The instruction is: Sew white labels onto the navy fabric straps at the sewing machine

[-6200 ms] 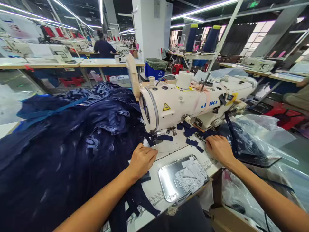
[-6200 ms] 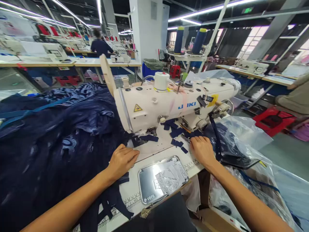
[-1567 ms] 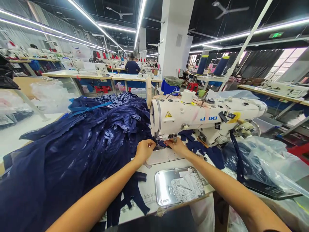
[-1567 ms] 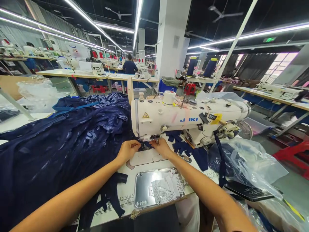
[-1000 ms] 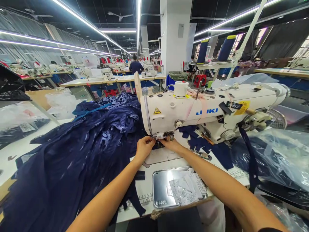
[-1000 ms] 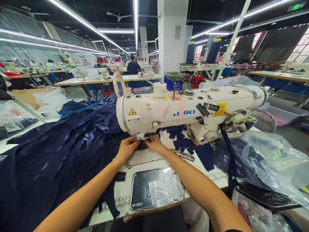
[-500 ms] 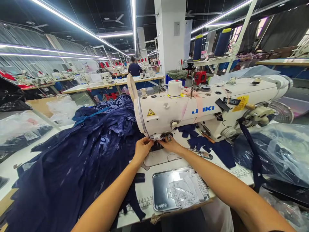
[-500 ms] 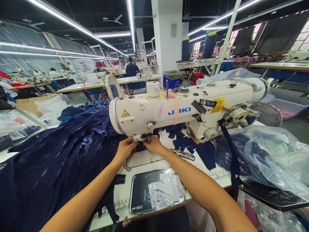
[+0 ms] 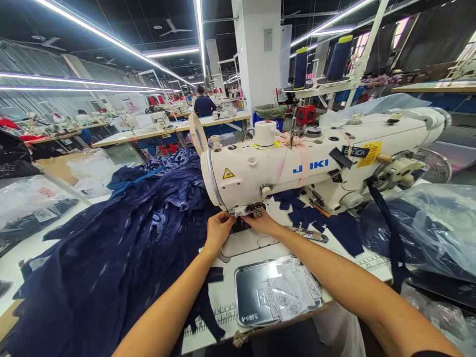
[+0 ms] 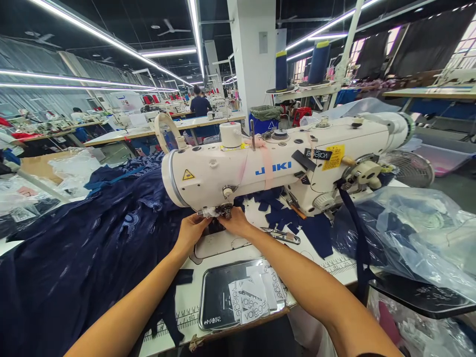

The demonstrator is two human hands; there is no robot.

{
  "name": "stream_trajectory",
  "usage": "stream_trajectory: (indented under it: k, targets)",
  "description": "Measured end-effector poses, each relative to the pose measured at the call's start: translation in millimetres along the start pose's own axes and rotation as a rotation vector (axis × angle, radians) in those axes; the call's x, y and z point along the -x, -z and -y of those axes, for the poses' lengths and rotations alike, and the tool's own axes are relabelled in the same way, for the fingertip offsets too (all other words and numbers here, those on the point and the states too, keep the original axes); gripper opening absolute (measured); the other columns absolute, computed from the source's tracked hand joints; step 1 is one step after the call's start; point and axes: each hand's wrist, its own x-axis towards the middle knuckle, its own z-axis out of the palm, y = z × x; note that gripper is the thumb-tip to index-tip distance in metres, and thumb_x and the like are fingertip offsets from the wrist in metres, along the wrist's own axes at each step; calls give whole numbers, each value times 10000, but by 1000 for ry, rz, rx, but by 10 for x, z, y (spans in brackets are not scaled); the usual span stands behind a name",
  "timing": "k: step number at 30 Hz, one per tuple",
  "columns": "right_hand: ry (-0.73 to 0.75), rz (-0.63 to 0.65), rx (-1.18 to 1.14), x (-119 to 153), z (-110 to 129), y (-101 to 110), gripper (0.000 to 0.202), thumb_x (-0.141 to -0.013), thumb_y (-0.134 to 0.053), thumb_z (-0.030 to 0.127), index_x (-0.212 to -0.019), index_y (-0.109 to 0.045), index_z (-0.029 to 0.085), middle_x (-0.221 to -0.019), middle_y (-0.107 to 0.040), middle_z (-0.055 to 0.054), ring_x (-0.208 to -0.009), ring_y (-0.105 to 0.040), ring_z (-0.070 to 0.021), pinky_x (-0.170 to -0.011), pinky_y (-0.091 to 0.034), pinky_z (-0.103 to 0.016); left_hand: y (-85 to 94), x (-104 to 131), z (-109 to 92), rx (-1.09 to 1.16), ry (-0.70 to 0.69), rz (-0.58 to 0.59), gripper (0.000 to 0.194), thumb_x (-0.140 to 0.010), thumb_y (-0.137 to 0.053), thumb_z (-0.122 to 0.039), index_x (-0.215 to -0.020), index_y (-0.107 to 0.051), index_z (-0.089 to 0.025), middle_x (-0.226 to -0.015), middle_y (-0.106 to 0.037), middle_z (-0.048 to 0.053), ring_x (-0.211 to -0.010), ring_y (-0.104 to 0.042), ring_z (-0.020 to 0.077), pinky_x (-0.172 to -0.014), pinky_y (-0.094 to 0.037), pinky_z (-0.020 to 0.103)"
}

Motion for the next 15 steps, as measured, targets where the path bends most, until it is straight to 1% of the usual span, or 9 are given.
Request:
stream_trajectory:
  k: [5, 10, 15]
  targets:
    - [3, 2, -2, 4, 37, 10, 114, -725, -548, 266, -767, -639, 212, -779, -637, -31, -908, -572, -207, -821, -428, -324, -12, 1, -3, -19, -10, -19, 186, -543, -610, -324, -564, -612, -139, -503, -561, -29, -495, -456, 89, -501, -316, 203]
    - [14, -7, -15, 15, 63, 8, 169, -751, -528, 320, -760, -639, 192, -767, -636, -45, -856, -588, -209, -779, -442, -322, -5, -4, 12, -40, -23, -27, 173, -544, -601, -315, -560, -605, -144, -498, -543, -33, -486, -441, 85, -493, -307, 203]
    - [26, -15, -24, 35, 124, 19, 138, -735, -555, 327, -730, -632, 213, -750, -641, -28, -834, -584, -208, -775, -441, -319, -1, -7, 41, -68, -35, -27, 162, -545, -596, -308, -569, -607, -149, -492, -539, -32, -491, -453, 95, -496, -311, 206]
